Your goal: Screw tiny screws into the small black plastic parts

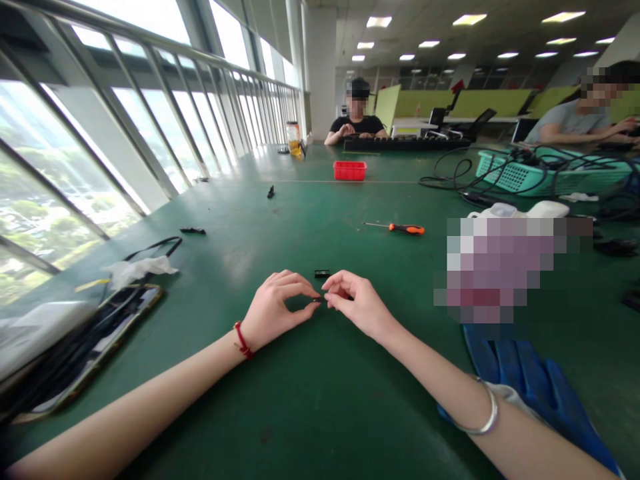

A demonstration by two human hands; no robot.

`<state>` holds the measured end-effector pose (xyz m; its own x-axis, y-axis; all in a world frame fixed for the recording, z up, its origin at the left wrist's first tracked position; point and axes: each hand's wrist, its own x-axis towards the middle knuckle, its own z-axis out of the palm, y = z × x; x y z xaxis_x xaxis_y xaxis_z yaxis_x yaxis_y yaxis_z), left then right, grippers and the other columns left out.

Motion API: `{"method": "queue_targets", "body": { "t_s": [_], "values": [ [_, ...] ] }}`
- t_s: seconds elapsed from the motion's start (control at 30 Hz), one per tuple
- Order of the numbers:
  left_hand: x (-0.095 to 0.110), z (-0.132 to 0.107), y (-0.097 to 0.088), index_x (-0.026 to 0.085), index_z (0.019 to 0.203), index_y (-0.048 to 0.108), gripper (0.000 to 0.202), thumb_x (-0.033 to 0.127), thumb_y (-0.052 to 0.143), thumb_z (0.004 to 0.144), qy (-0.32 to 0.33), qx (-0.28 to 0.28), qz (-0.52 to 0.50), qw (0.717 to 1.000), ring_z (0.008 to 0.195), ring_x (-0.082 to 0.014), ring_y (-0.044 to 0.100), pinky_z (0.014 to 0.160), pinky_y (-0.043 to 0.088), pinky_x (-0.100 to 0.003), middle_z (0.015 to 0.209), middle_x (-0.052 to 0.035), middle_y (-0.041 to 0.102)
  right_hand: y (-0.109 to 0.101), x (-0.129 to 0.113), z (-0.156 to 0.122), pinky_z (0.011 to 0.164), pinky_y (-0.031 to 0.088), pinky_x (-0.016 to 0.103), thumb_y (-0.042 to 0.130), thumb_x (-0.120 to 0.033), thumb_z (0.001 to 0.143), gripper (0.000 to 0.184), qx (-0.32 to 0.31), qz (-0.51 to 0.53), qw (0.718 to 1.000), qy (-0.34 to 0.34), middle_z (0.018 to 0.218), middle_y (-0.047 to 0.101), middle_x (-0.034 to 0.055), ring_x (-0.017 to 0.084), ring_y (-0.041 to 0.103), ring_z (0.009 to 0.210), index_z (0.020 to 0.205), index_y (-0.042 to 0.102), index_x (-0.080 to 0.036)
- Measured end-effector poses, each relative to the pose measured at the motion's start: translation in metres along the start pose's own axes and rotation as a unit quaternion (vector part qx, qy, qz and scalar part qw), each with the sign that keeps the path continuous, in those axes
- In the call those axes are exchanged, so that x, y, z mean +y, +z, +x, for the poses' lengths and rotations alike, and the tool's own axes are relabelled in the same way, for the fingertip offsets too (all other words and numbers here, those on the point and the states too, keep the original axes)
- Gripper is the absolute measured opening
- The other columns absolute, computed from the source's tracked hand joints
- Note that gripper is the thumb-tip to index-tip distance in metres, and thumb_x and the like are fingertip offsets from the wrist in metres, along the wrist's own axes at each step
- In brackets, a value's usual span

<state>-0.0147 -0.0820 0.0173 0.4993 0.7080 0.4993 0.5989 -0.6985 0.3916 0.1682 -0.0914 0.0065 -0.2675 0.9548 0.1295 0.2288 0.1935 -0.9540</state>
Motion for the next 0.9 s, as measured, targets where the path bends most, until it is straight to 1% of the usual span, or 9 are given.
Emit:
{"method": "queue_targets", "body": {
  "t_s": [0.1, 0.17, 0.2, 0.27, 0.37, 0.4, 0.67, 0.8, 0.9],
  "values": [
    [-0.001, 0.001, -0.001, 0.024, 0.078, 0.07, 0.009, 0.027, 0.062, 0.075, -0.007, 0.013, -0.009, 1.0, 0.082, -0.0166, 0.059, 0.076, 0.043, -0.033, 0.084, 0.0, 0.07, -0.009, -0.004, 0.002, 0.062, 0.047, 0.03, 0.054, -0.034, 0.079, 0.017, -0.005, -0.031, 0.999, -0.01, 0.067, 0.058, -0.0005, 0.014, 0.056, 0.064, 0.087, 0.054, -0.019],
    [-0.002, 0.002, -0.001, 0.023, 0.078, 0.07, 0.009, 0.026, 0.062, 0.075, -0.017, 0.019, -0.014, 1.0, 0.081, -0.0163, 0.059, 0.077, 0.043, -0.033, 0.085, 0.0001, 0.07, -0.025, -0.007, 0.01, 0.065, 0.046, 0.032, 0.05, -0.037, 0.082, 0.02, 0.015, -0.136, 0.99, -0.03, 0.073, 0.059, 0.0016, 0.015, 0.056, 0.068, 0.09, 0.055, -0.019],
    [-0.003, 0.003, -0.001, 0.023, 0.078, 0.07, 0.009, 0.026, 0.062, 0.074, -0.023, 0.021, -0.016, 0.999, 0.081, -0.0164, 0.059, 0.077, 0.044, -0.034, 0.086, 0.0, 0.07, -0.036, -0.008, 0.017, 0.066, 0.045, 0.033, 0.051, -0.035, 0.081, 0.019, 0.041, -0.229, 0.972, -0.043, 0.076, 0.06, 0.0027, 0.016, 0.056, 0.07, 0.091, 0.056, -0.02],
    [-0.003, 0.004, -0.001, 0.023, 0.077, 0.07, 0.009, 0.027, 0.063, 0.074, -0.028, 0.019, -0.019, 0.999, 0.082, -0.0169, 0.059, 0.078, 0.044, -0.034, 0.088, -0.0003, 0.07, -0.06, -0.008, 0.035, 0.074, 0.043, 0.037, 0.052, -0.027, 0.079, 0.018, 0.096, -0.437, 0.893, -0.046, 0.086, 0.061, 0.0072, 0.022, 0.055, 0.083, 0.095, 0.057, -0.018],
    [-0.004, 0.004, -0.001, 0.024, 0.078, 0.07, 0.01, 0.028, 0.062, 0.075, -0.027, 0.012, -0.022, 0.999, 0.083, -0.0175, 0.059, 0.079, 0.044, -0.035, 0.089, -0.0006, 0.069, -0.091, -0.004, 0.065, 0.083, 0.038, 0.04, 0.046, -0.018, 0.081, 0.034, 0.145, -0.635, 0.755, 0.079, 0.111, 0.057, 0.0165, 0.028, 0.049, 0.105, 0.113, 0.053, -0.014],
    [-0.004, 0.003, 0.0, 0.024, 0.078, 0.07, 0.01, 0.028, 0.062, 0.075, -0.028, 0.009, -0.022, 0.999, 0.084, -0.0175, 0.059, 0.079, 0.044, -0.035, 0.09, -0.0005, 0.069, -0.098, -0.001, 0.074, 0.083, 0.037, 0.041, 0.046, -0.015, 0.08, 0.036, 0.149, -0.646, 0.741, 0.104, 0.115, 0.056, 0.0192, 0.03, 0.048, 0.107, 0.115, 0.053, -0.012],
    [-0.006, 0.002, 0.0, 0.024, 0.076, 0.069, 0.008, 0.027, 0.062, 0.073, -0.042, -0.005, -0.018, 0.999, 0.087, -0.0166, 0.058, 0.081, 0.042, -0.034, 0.091, 0.0014, 0.068, -0.125, 0.026, 0.106, 0.086, 0.034, 0.043, 0.045, -0.007, 0.079, 0.04, 0.153, -0.664, 0.699, 0.216, 0.111, 0.059, 0.0244, 0.032, 0.049, 0.11, 0.117, 0.054, -0.003],
    [-0.007, 0.002, 0.0, 0.024, 0.076, 0.07, 0.008, 0.026, 0.062, 0.073, -0.05, -0.01, -0.012, 0.999, 0.087, -0.0166, 0.057, 0.081, 0.042, -0.033, 0.092, 0.001, 0.068, -0.135, 0.03, 0.105, 0.088, 0.034, 0.04, 0.045, -0.007, 0.078, 0.031, 0.153, -0.676, 0.686, 0.221, 0.12, 0.052, 0.0242, 0.032, 0.045, 0.115, 0.104, 0.062, -0.004],
    [-0.008, 0.002, 0.001, 0.024, 0.077, 0.07, 0.008, 0.027, 0.063, 0.073, -0.052, -0.011, -0.011, 0.999, 0.089, -0.0169, 0.056, 0.082, 0.041, -0.034, 0.093, 0.001, 0.068, -0.134, 0.028, 0.103, 0.088, 0.034, 0.041, 0.044, -0.012, 0.081, 0.031, 0.158, -0.676, 0.688, 0.212, 0.121, 0.051, 0.0252, 0.034, 0.045, 0.115, 0.105, 0.061, -0.003]
  ]
}}
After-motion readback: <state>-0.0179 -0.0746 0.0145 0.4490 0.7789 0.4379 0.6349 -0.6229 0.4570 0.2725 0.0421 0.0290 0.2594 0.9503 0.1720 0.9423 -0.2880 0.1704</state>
